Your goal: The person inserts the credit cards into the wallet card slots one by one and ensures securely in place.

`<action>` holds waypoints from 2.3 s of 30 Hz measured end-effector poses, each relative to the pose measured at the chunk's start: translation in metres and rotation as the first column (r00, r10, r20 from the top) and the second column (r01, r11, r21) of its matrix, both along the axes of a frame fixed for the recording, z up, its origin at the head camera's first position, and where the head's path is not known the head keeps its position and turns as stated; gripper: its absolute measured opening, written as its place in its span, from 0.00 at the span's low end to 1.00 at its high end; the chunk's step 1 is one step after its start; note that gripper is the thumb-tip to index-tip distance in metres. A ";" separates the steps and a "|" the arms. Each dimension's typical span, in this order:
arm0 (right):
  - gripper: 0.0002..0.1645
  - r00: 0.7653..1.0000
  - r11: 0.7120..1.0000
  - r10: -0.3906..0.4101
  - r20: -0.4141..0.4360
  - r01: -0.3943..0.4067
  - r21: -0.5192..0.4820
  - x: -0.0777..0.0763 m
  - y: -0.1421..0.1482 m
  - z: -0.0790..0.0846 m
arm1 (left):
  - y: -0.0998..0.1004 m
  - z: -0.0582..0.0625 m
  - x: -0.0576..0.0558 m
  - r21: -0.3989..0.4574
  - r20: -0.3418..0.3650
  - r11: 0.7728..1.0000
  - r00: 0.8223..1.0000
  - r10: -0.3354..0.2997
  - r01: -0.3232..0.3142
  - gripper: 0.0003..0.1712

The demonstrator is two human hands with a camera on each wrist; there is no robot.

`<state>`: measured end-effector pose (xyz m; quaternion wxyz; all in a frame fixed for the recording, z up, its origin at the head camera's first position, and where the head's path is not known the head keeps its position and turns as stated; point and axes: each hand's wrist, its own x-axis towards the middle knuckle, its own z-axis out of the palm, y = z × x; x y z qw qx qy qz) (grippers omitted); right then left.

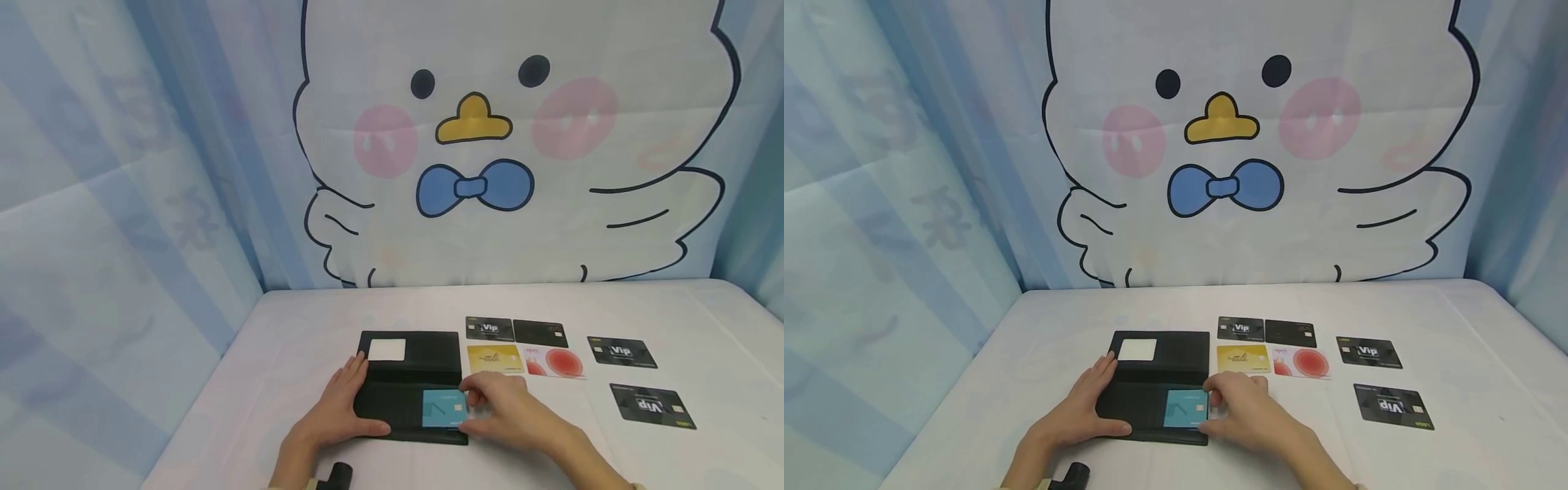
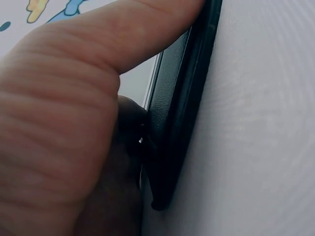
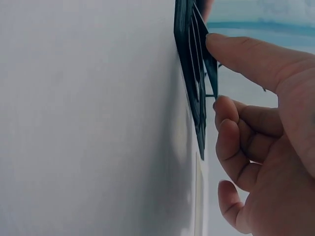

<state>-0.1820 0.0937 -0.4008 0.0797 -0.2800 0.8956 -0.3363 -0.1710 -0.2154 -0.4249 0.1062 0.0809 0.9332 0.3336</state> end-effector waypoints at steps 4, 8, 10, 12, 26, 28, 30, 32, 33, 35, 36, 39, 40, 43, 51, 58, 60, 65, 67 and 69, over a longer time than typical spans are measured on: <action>0.25 1.000 1.000 -0.005 -0.023 0.006 0.011 0.000 -0.008 0.002 | -0.001 0.001 -0.001 0.000 -0.008 1.000 1.000 -0.004 0.004 0.70; 0.25 1.000 1.000 -0.010 -0.018 0.010 0.016 -0.002 -0.016 0.002 | -0.001 0.001 -0.002 0.014 -0.014 1.000 1.000 -0.017 0.017 0.70; 0.25 1.000 1.000 -0.003 -0.011 0.004 0.020 -0.002 -0.019 0.002 | -0.001 0.000 -0.002 0.018 -0.016 0.999 1.000 -0.026 0.026 0.70; 0.25 1.000 1.000 0.006 -0.014 -0.006 0.021 -0.003 -0.022 0.000 | -0.001 0.000 -0.002 0.022 -0.015 0.999 0.999 -0.028 0.029 0.70; 0.26 0.998 0.999 0.038 -0.059 -0.036 0.026 -0.003 -0.037 -0.004 | -0.002 0.000 0.001 0.022 -0.005 1.000 1.000 -0.022 0.023 0.69; 0.26 0.998 0.999 0.035 -0.059 -0.033 0.030 -0.004 -0.038 -0.004 | -0.002 0.001 0.002 0.022 -0.003 1.000 1.000 -0.021 0.021 0.69; 0.25 0.997 0.999 0.035 -0.063 -0.033 0.034 -0.004 -0.039 -0.004 | -0.001 0.001 0.002 0.021 0.000 1.000 1.000 -0.019 0.019 0.69; 0.25 0.997 0.999 0.037 -0.066 -0.034 0.037 -0.004 -0.039 -0.005 | -0.001 0.001 0.002 0.021 0.003 1.000 1.000 -0.018 0.018 0.69; 0.25 0.997 0.999 0.038 -0.066 -0.035 0.039 -0.004 -0.039 -0.005 | -0.001 0.001 0.002 0.020 0.004 1.000 1.000 -0.017 0.017 0.69; 0.25 0.997 0.998 0.038 -0.062 -0.036 0.042 -0.004 -0.040 -0.005 | -0.001 0.001 0.002 0.019 0.005 1.000 1.000 -0.015 0.015 0.69; 0.26 0.997 0.998 0.039 -0.061 -0.036 0.044 -0.004 -0.040 -0.005 | -0.002 0.001 0.003 0.019 0.006 1.000 1.000 -0.013 0.012 0.69; 0.26 0.998 0.998 0.040 -0.052 -0.037 0.045 -0.004 -0.041 -0.005 | -0.001 0.002 0.003 0.020 0.006 1.000 1.000 -0.009 0.009 0.69; 0.26 0.998 0.998 0.040 -0.050 -0.037 0.046 -0.005 -0.042 -0.006 | -0.001 0.002 0.003 0.020 0.007 1.000 1.000 -0.007 0.007 0.69; 0.26 0.999 0.998 0.035 -0.037 -0.034 0.047 -0.005 -0.042 -0.006 | -0.001 0.001 0.003 0.019 0.007 1.000 1.000 -0.005 0.005 0.69; 0.27 1.000 0.999 0.019 -0.020 -0.018 0.041 -0.003 -0.042 -0.005 | -0.001 0.001 0.002 0.024 0.003 1.000 1.000 -0.012 0.012 0.69; 0.27 1.000 0.999 0.014 -0.026 -0.013 0.047 -0.003 -0.041 -0.005 | -0.001 0.001 0.003 0.021 0.006 1.000 1.000 -0.009 0.009 0.69; 0.27 1.000 0.999 0.013 -0.025 -0.012 0.048 -0.003 -0.041 -0.005 | 0.000 0.001 0.002 0.020 0.006 1.000 1.000 -0.005 0.004 0.69; 0.28 1.000 0.999 -0.005 -0.026 0.006 0.047 -0.001 -0.035 -0.003 | 0.000 0.000 0.001 0.017 0.000 1.000 1.000 -0.008 0.008 0.69; 0.29 0.999 0.998 -0.030 -0.037 0.032 0.047 -0.001 -0.030 -0.002 | 0.000 0.001 0.001 0.021 -0.003 1.000 1.000 -0.010 0.010 0.69; 0.30 0.997 0.997 -0.064 -0.044 0.066 0.047 -0.002 -0.026 -0.001 | 0.000 0.001 0.001 0.023 -0.005 1.000 1.000 -0.012 0.012 0.70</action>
